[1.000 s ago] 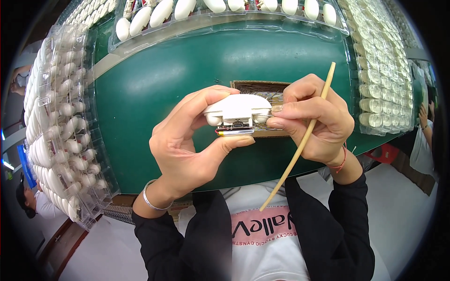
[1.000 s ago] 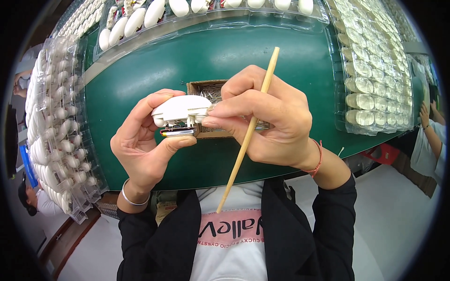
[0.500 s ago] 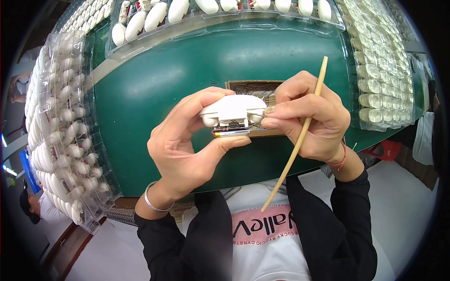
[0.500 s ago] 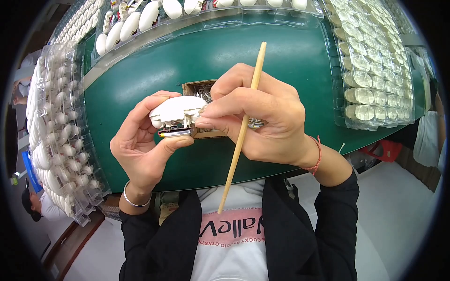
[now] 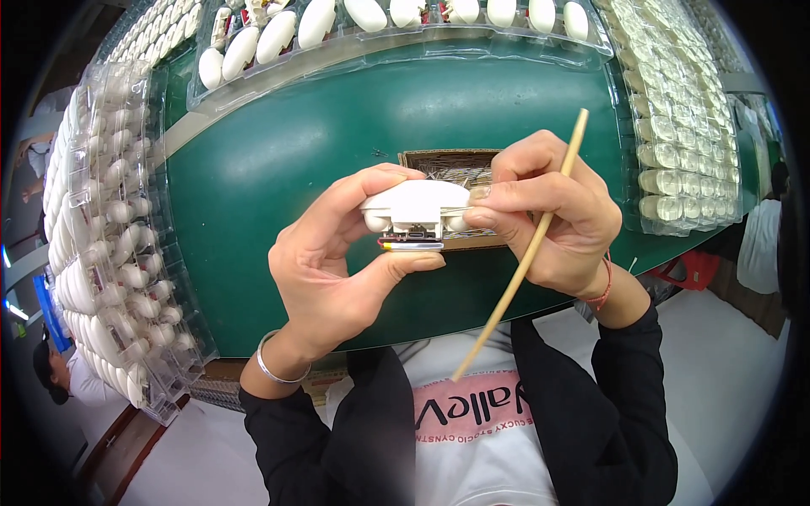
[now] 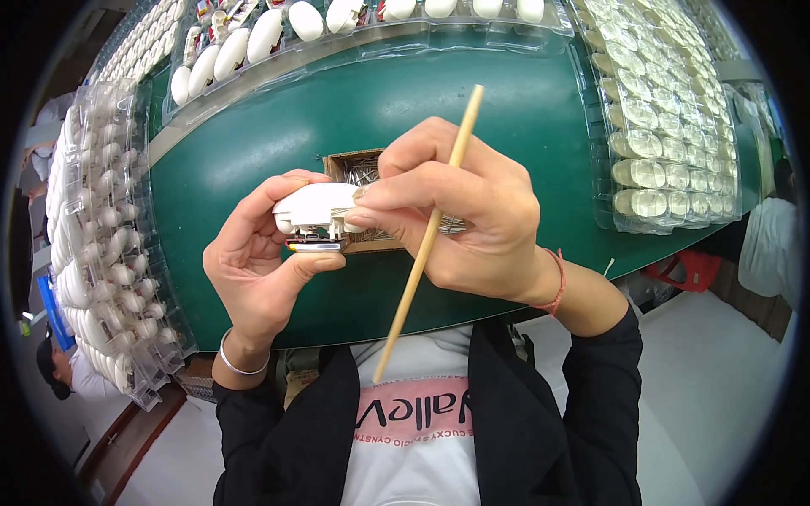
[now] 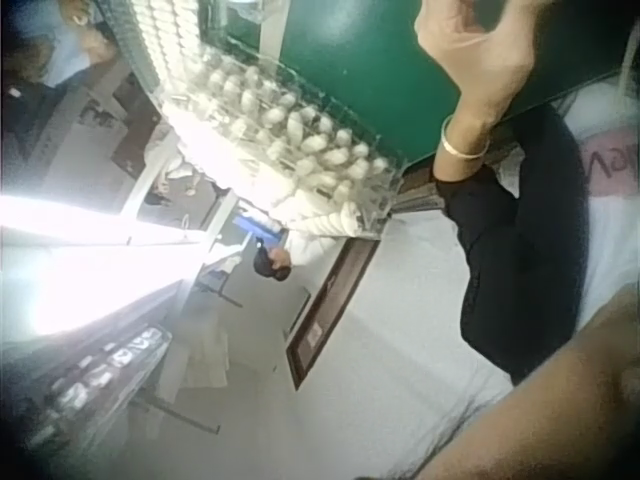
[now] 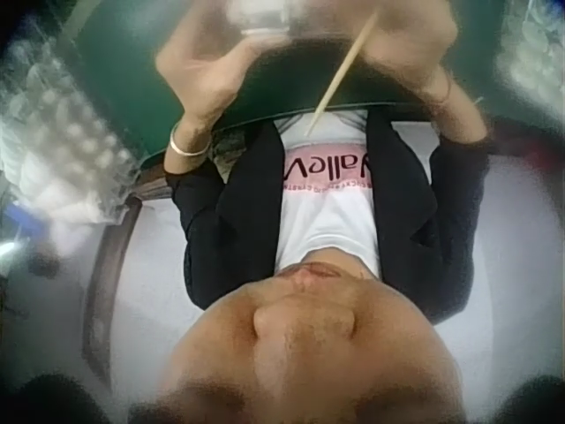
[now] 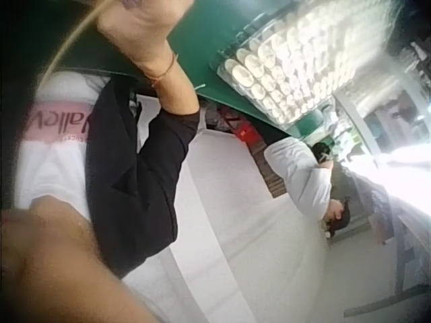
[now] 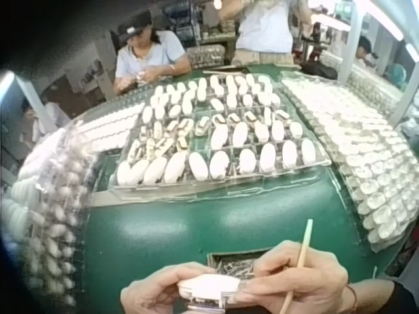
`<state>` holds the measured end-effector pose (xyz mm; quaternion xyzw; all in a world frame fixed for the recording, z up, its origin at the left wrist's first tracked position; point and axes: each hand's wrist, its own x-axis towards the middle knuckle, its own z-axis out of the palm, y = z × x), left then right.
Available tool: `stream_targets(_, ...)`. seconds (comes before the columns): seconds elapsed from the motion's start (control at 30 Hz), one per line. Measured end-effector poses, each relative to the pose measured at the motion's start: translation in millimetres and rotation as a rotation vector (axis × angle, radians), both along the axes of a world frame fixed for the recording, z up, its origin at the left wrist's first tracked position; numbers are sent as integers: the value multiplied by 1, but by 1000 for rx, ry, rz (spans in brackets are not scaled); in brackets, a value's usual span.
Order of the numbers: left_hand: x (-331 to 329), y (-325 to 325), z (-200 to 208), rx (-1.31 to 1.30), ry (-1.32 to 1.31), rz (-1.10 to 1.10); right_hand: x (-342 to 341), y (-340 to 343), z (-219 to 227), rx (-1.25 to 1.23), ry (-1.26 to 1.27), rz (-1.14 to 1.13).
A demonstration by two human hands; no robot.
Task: The person assembles small electronic components, including circuit boards and batteries, into white plastic oval-shaped housings. This is done by hand, using a thin wooden stick to manipulate the internal components into place.
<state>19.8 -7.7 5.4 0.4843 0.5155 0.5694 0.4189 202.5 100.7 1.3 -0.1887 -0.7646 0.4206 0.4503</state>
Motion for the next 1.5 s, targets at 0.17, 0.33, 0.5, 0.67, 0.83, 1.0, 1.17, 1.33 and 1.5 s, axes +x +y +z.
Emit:
stream_targets(0.17,1,-1,-1,5,-12,33,3,-4,-2,248,-86,-22)
stream_targets(0.33,0,-1,-2,26,-19,44,3,-5,-5,347,-142,-63)
stream_targets(0.5,-1,0,-2,-2,-7,75,2,-9,-8,386,-172,-84)
stream_targets(0.67,-1,-1,-3,-22,-75,84,5,0,-5,510,-205,-63)
stream_targets(0.83,-4,1,-2,22,-126,94,12,16,-1,348,-248,28)
stream_targets(1.0,-5,-2,-1,-3,-77,58,17,13,6,-443,-20,77)
stream_targets(1.17,-6,-3,1,-22,-99,45,14,19,-4,-951,320,369)
stream_targets(1.33,-6,-3,4,-66,-172,46,8,12,-7,-1071,352,450)
stream_targets(1.5,-8,0,4,4,-220,28,7,11,-11,-1071,360,475)
